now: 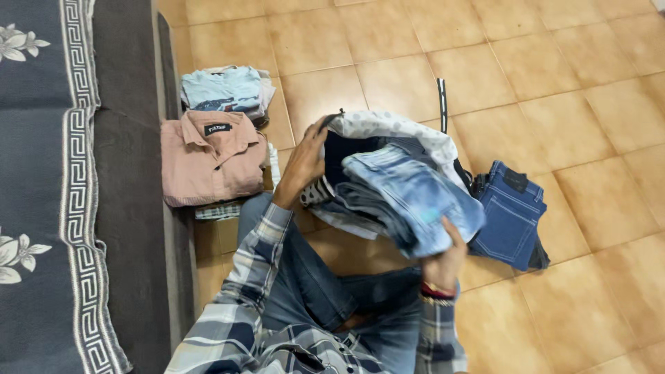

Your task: The person packs a bag by taking folded jeans and shirts from stacks on the floor and placing them inside the main compartment one by one.

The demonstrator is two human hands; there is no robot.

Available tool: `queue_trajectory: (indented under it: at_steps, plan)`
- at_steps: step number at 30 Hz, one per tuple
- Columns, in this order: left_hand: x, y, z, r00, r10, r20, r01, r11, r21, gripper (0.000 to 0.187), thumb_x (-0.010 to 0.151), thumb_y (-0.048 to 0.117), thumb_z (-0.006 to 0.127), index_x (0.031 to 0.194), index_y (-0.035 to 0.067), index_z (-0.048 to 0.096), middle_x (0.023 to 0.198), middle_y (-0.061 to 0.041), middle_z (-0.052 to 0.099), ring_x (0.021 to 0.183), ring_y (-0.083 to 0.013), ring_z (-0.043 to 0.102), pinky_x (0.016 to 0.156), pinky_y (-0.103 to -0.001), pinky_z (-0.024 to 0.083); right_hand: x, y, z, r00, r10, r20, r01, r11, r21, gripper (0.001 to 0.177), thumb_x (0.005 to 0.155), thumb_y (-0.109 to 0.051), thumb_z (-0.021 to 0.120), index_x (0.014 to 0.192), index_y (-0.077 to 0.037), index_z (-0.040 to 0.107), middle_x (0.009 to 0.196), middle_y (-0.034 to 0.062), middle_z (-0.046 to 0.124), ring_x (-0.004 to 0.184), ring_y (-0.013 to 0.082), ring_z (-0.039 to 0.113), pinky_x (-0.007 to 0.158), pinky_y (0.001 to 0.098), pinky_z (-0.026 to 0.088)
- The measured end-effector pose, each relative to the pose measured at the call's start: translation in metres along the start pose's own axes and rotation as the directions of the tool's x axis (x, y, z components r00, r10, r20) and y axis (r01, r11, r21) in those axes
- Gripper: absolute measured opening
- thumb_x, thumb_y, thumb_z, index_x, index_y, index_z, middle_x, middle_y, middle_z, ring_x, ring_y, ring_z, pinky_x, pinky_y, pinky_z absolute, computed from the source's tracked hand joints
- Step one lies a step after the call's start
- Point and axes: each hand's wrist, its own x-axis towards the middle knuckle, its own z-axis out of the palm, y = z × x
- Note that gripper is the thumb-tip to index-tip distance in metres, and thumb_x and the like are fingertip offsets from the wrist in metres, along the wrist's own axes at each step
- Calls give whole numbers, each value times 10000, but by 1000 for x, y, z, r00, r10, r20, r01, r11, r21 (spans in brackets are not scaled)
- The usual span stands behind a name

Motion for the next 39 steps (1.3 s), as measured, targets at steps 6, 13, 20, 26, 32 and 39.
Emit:
queue_trajectory:
  at_steps: [6, 13, 20, 26, 32, 39]
  plan:
    - [-23, -8, -7, 978, -33, 206, 51, 995, -82, 816, 646, -102, 593, 1448, -93, 438, 1647, -216, 287, 1477, -425, 343, 1162, -445, 355, 76, 98, 25, 998, 43, 48, -50, 986, 161, 315, 954, -134, 680, 1248, -30, 634, 1172, 85, 706, 1091, 259, 671, 1026, 422, 508]
    - [-16, -13, 36, 986, -15, 166, 38, 990, -133, 854, 657, -70, 612, 1481, -90, 392, 1650, -201, 242, 1460, -429, 344, 1182, -430, 341, 104, 239, -36, 883, 469, -29, -470, 878, -93, 237, 1018, -275, 648, 1162, -88, 662, 1072, 83, 717, 955, 209, 690, 877, 369, 569]
    - [-18, 13, 8, 985, -99, 140, 123, 977, -175, 812, 665, -80, 539, 1470, -89, 436, 1672, -160, 285, 1459, -429, 376, 1185, -482, 330, 66, 186, -5, 674, 738, 29, -713, 660, -237, 353, 1007, -318, 517, 1175, -40, 657, 1155, 133, 781, 1019, 210, 787, 931, 342, 620]
    - [-19, 6, -8, 1000, 3, 2, -3, 966, -258, 772, 681, -65, 541, 1446, -96, 445, 1643, -187, 347, 1506, -440, 369, 1249, -446, 307, 97, 119, 27, 780, 539, 318, 486, -200, -851, 420, 1114, -342, 558, 952, -3, 745, 860, 237, 746, 780, 294, 721, 716, 421, 568]
    - [-23, 5, 6, 997, -39, 60, 56, 947, -316, 820, 666, -58, 535, 1480, -88, 430, 1641, -213, 354, 1516, -427, 341, 1240, -429, 292, 214, 208, 77, 617, 425, 662, 689, -699, -193, 932, 696, -601, 700, 1449, -91, 499, 1515, 247, 418, 1423, 518, 288, 1083, 777, 78]
    - [-12, -1, 14, 996, -43, 83, 61, 972, -225, 843, 648, -69, 572, 1476, -104, 419, 1595, -204, 364, 1510, -427, 305, 1235, -496, 245, 236, 251, 60, 756, 358, 548, 538, -816, -209, 901, 709, -504, 692, 1479, -63, 535, 1499, 193, 477, 1443, 451, 365, 1164, 782, 76]
